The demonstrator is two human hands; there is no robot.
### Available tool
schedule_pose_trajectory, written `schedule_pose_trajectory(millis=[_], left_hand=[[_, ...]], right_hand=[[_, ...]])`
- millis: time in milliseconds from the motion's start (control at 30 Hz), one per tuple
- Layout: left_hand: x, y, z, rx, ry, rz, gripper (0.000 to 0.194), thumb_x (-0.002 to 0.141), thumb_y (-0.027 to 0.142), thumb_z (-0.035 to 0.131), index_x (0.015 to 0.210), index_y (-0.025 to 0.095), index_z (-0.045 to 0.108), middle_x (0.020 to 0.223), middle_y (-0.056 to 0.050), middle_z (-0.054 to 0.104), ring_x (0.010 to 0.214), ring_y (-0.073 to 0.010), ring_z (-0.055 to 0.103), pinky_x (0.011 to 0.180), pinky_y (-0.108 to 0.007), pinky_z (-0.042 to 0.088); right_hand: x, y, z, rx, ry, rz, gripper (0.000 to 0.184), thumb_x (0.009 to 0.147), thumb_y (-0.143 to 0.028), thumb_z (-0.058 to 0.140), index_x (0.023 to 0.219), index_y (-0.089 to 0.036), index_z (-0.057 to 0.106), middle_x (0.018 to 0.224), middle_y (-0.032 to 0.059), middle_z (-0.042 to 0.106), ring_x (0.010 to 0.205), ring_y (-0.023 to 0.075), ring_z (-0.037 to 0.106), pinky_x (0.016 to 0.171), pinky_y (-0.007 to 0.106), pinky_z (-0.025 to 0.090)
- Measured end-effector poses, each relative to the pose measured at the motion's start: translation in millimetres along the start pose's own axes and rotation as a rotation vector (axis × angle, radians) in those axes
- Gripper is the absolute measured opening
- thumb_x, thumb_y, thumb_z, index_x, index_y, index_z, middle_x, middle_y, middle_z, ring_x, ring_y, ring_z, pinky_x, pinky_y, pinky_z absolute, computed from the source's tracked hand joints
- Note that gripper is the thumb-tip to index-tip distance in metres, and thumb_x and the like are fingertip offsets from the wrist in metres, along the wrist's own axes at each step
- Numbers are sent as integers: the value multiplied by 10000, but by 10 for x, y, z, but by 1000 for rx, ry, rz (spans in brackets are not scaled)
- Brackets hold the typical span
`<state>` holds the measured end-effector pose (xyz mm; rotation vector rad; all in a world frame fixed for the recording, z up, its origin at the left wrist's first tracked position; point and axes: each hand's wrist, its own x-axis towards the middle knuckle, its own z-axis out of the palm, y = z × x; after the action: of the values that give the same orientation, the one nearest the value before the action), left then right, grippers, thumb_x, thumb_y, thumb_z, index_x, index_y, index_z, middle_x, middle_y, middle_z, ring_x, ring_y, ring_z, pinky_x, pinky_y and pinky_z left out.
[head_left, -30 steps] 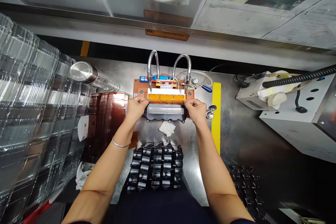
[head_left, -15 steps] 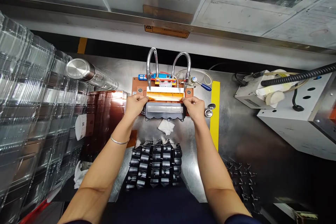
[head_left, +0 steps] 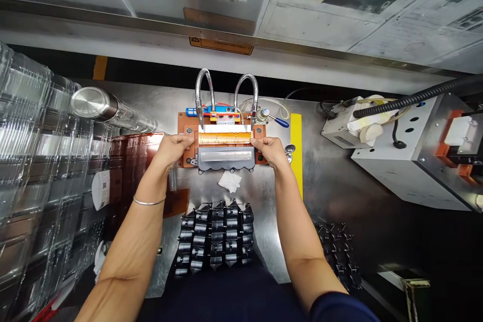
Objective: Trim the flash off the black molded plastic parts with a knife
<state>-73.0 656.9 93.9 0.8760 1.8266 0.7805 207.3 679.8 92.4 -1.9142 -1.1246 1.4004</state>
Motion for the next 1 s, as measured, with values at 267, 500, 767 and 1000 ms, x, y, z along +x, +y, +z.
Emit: schedule_pose_trajectory(millis=[267,500,767,1000], left_hand=[[-826,-105,537,783,-57,998,238,859,236,543,1063,211,663,1146,-121,663,1069,-282,571,916,-476,425],[-377,-203,639,817,68,1022,373,864,87,414,1155,190,624,1231,-139,632,1172,-286,548,991,-511,401],[-363,-286,654,881,36,1025,442,875,61,344,1235,151,585,1305,-153,580,1248,-295,496,1043,-529,367],[-319,-230,581,729,-40,976,341,915,200,400,1173,173,622,1263,-144,614,1220,-273,523,1060,-500,361]], right_hand=[[-102,-27,-187,-73,31,-131,504,691,-642,567,738,-154,682,630,37,632,566,142,545,520,259,423],[-12,-350,-465,-944,297,-383,311,850,-302,554,1104,-156,660,1071,147,641,903,266,613,712,346,461],[300,-576,-523,-1467,112,-348,280,914,-149,417,1037,-117,667,1067,172,641,967,265,597,696,305,455],[459,-602,-626,-1405,146,-424,388,930,-133,349,1245,-160,574,1269,150,578,1078,272,565,795,343,473]])
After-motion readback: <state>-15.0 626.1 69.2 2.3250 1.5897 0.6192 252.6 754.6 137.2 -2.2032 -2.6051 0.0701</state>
